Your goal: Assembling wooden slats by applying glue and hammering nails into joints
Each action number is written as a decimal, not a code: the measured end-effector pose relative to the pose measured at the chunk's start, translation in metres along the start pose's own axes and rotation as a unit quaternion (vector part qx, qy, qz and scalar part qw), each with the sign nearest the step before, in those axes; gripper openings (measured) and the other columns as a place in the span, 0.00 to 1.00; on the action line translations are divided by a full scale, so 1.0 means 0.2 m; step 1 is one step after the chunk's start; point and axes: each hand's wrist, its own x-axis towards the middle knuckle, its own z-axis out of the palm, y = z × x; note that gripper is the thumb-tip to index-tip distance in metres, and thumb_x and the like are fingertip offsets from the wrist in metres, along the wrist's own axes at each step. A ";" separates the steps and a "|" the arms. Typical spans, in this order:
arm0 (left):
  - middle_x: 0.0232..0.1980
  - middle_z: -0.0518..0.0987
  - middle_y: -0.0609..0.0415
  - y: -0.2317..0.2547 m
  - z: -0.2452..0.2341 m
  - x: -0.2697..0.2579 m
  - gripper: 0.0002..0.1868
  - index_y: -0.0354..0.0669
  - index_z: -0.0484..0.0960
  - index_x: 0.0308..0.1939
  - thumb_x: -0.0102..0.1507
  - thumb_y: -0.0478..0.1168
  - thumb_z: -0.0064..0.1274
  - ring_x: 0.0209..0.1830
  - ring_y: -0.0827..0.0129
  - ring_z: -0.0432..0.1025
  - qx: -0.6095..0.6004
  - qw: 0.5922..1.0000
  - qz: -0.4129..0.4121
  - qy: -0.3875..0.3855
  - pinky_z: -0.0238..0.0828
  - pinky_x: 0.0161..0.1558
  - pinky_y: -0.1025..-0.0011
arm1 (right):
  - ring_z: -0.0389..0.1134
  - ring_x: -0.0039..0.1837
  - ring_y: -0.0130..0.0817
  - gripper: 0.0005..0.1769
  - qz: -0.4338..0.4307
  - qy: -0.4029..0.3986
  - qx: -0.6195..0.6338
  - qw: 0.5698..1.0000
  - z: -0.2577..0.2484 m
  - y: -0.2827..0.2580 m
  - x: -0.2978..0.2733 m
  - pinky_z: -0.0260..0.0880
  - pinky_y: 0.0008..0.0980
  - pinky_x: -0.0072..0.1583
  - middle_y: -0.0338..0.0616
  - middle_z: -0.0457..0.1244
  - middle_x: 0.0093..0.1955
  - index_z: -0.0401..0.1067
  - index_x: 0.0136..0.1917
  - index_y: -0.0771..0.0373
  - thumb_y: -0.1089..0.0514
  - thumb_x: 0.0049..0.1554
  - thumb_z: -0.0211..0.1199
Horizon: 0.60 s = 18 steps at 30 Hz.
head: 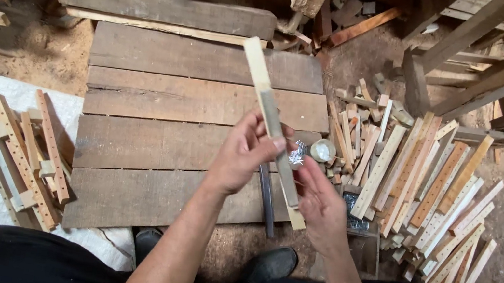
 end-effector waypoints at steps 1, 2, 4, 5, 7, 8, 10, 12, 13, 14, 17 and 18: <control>0.51 0.81 0.42 0.02 0.04 -0.03 0.33 0.36 0.65 0.65 0.60 0.38 0.64 0.46 0.59 0.81 0.000 1.000 0.001 0.001 0.85 0.44 0.67 | 0.66 0.66 0.48 0.46 -0.001 -0.001 -0.001 1.000 0.01 0.02 0.00 0.65 0.49 0.71 0.66 0.67 0.61 0.60 0.75 0.72 0.42 0.54 0.69; 0.50 0.81 0.45 0.04 0.08 -0.04 0.32 0.35 0.66 0.64 0.60 0.37 0.64 0.45 0.63 0.81 0.018 1.000 -0.006 -0.004 0.85 0.43 0.69 | 0.65 0.45 0.39 0.26 0.063 0.007 0.005 0.998 0.02 0.05 0.01 0.65 0.37 0.49 0.55 0.64 0.42 0.66 0.55 0.70 0.47 0.56 0.68; 0.49 0.81 0.47 0.03 0.12 -0.04 0.32 0.35 0.67 0.64 0.59 0.36 0.64 0.45 0.67 0.80 0.038 0.999 -0.009 -0.012 0.84 0.42 0.71 | 0.65 0.25 0.30 0.17 0.120 0.016 0.010 0.993 0.03 0.07 0.01 0.65 0.26 0.28 0.44 0.61 0.22 0.73 0.35 0.68 0.52 0.58 0.67; 0.51 0.81 0.49 0.00 0.11 -0.03 0.31 0.35 0.68 0.64 0.60 0.36 0.64 0.47 0.68 0.79 0.022 1.000 -0.010 -0.012 0.83 0.46 0.70 | 0.69 0.29 0.36 0.17 0.133 0.028 0.102 0.986 0.04 0.07 0.00 0.72 0.34 0.33 0.54 0.65 0.27 0.73 0.40 0.71 0.52 0.57 0.67; 0.52 0.82 0.50 -0.01 0.08 -0.01 0.31 0.35 0.70 0.65 0.60 0.36 0.65 0.49 0.69 0.78 0.005 1.000 -0.009 -0.004 0.82 0.49 0.68 | 0.74 0.34 0.42 0.19 0.149 0.030 0.192 0.970 0.03 0.06 -0.04 0.78 0.42 0.39 0.63 0.69 0.31 0.74 0.45 0.74 0.52 0.55 0.67; 0.44 0.80 0.56 0.01 0.06 0.01 0.26 0.38 0.72 0.61 0.61 0.38 0.63 0.41 0.72 0.76 -0.049 0.998 -0.038 0.013 0.75 0.42 0.70 | 0.72 0.37 0.40 0.25 0.187 -0.009 0.251 0.950 0.02 0.06 -0.06 0.74 0.38 0.39 0.60 0.69 0.39 0.71 0.53 0.78 0.50 0.56 0.66; 0.35 0.79 0.61 0.03 0.02 0.02 0.21 0.41 0.75 0.57 0.63 0.40 0.62 0.32 0.74 0.73 -0.101 0.992 -0.066 0.033 0.68 0.35 0.72 | 0.69 0.41 0.38 0.33 0.226 -0.050 0.310 0.922 0.02 0.08 -0.10 0.71 0.34 0.40 0.56 0.69 0.48 0.68 0.61 0.82 0.49 0.57 0.66; 0.52 0.84 0.49 0.02 -0.02 0.03 0.26 0.33 0.72 0.63 0.63 0.32 0.62 0.46 0.69 0.80 -0.191 0.981 -0.024 -0.009 0.79 0.48 0.73 | 0.67 0.40 0.40 0.37 0.250 -0.042 0.348 0.902 0.05 0.11 -0.13 0.68 0.37 0.40 0.59 0.68 0.45 0.69 0.58 0.86 0.47 0.52 0.69; 0.52 0.84 0.49 0.03 -0.03 0.02 0.26 0.33 0.72 0.63 0.63 0.32 0.62 0.46 0.69 0.80 -0.189 0.982 -0.023 -0.008 0.79 0.48 0.73 | 0.67 0.40 0.40 0.37 0.251 -0.044 0.349 0.902 0.06 0.11 -0.13 0.68 0.37 0.40 0.59 0.68 0.45 0.69 0.58 0.86 0.47 0.52 0.69; 0.49 0.84 0.48 0.03 -0.03 0.01 0.25 0.34 0.72 0.63 0.63 0.32 0.62 0.44 0.65 0.80 -0.213 0.977 -0.025 -0.020 0.80 0.48 0.71 | 0.66 0.38 0.39 0.38 0.257 -0.044 0.350 0.900 0.08 0.11 -0.13 0.67 0.36 0.39 0.60 0.67 0.45 0.69 0.58 0.86 0.47 0.51 0.69; 0.48 0.84 0.47 0.01 -0.06 0.01 0.25 0.34 0.71 0.63 0.64 0.32 0.61 0.44 0.62 0.80 -0.231 0.972 -0.028 -0.019 0.78 0.51 0.70 | 0.65 0.37 0.38 0.39 0.260 -0.047 0.348 0.899 0.11 0.10 -0.13 0.65 0.36 0.38 0.61 0.67 0.44 0.70 0.58 0.86 0.46 0.51 0.70; 0.48 0.84 0.47 0.00 -0.08 0.01 0.25 0.33 0.70 0.63 0.63 0.32 0.61 0.46 0.64 0.80 -0.226 0.974 -0.026 -0.007 0.77 0.54 0.71 | 0.65 0.37 0.38 0.38 0.256 -0.054 0.344 0.902 0.11 0.09 -0.12 0.65 0.36 0.38 0.60 0.68 0.44 0.71 0.58 0.85 0.46 0.51 0.70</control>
